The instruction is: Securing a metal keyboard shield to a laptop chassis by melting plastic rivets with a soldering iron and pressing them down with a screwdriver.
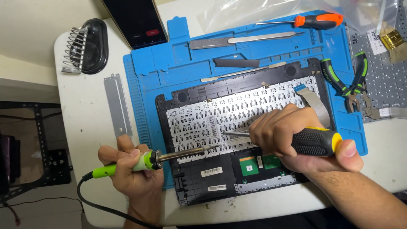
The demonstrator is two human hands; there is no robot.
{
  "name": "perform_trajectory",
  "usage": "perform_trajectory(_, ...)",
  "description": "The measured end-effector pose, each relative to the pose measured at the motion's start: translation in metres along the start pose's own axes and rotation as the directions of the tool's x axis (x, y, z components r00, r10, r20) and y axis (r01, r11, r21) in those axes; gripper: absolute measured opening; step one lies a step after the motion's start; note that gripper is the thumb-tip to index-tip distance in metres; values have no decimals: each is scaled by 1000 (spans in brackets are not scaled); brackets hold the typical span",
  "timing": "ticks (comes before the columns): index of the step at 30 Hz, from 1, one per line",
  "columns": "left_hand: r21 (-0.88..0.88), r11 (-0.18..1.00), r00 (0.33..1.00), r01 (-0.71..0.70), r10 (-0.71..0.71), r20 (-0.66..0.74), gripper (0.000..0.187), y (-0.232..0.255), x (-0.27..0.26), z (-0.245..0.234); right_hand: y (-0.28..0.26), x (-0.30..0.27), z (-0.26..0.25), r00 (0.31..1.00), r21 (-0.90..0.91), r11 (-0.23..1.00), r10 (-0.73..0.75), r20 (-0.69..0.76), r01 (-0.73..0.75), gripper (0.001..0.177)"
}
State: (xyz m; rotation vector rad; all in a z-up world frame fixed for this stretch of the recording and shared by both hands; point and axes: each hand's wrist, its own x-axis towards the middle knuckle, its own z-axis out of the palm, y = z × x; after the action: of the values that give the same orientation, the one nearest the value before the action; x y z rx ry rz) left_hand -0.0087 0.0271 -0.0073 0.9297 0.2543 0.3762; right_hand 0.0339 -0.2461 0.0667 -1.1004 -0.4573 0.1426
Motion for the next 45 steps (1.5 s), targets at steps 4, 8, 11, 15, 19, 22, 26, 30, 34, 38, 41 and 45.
perform_trajectory(4, 14, 1000, 1000, 7, -7, -6, 29, 1, -1, 1, 1, 0, -2, 1000, -8, 1000, 7, 13, -7, 81)
perform_trajectory(8, 9, 1000, 1000, 19, -19, 0, 28, 2, -1, 2, -1, 1, -2, 1000, -6, 1000, 28, 9, -27, 81)
perform_trajectory(11, 6, 1000, 1000, 20, -20, -1, 28, 2, -1, 5, -1, 1, -4, 999, -8, 1000, 17, 28, -17, 81)
perform_trajectory(15, -6, 1000, 1000, 14, -14, 10, 28, 1, 0, 3, -1, 1, -4, 999, 0, 1000, 24, 22, -24, 80)
perform_trajectory(19, 1, 1000, 1000, 23, -23, -1, 28, 1, -1, 3, -2, 1, -1, 999, -6, 1000, 20, 25, -20, 80)
perform_trajectory(22, 1, 1000, 1000, 27, -27, -14, 27, 1, -1, 3, -4, 1, -3, 999, -14, 999, 42, 34, -41, 81)
perform_trajectory(26, 9, 999, 999, 30, -30, -21, 27, 1, -1, 4, -4, 1, -2, 999, -30, 999, 35, 32, -34, 81)
perform_trajectory(30, 0, 1000, 1000, 24, -24, 18, 27, 1, -1, 2, -3, 1, -3, 999, -22, 999, 34, 34, -33, 81)
perform_trajectory(34, 8, 1000, 1000, 27, -27, -6, 26, 1, -1, 4, -4, 1, -3, 998, -9, 999, 49, 35, -49, 81)
perform_trajectory(38, 9, 1000, 1000, 27, -27, 5, 27, 1, -1, 3, -1, 1, -4, 999, -9, 999, 31, 31, -31, 80)
perform_trajectory(41, 5, 1000, 1000, 21, -21, 7, 27, 1, -1, 2, -3, 1, -2, 999, -7, 999, 37, 34, -37, 80)
perform_trajectory(45, -5, 1000, 1000, 27, -27, -9, 28, 0, -2, 3, -5, 1, 1, 999, -34, 999, 35, 24, -34, 82)
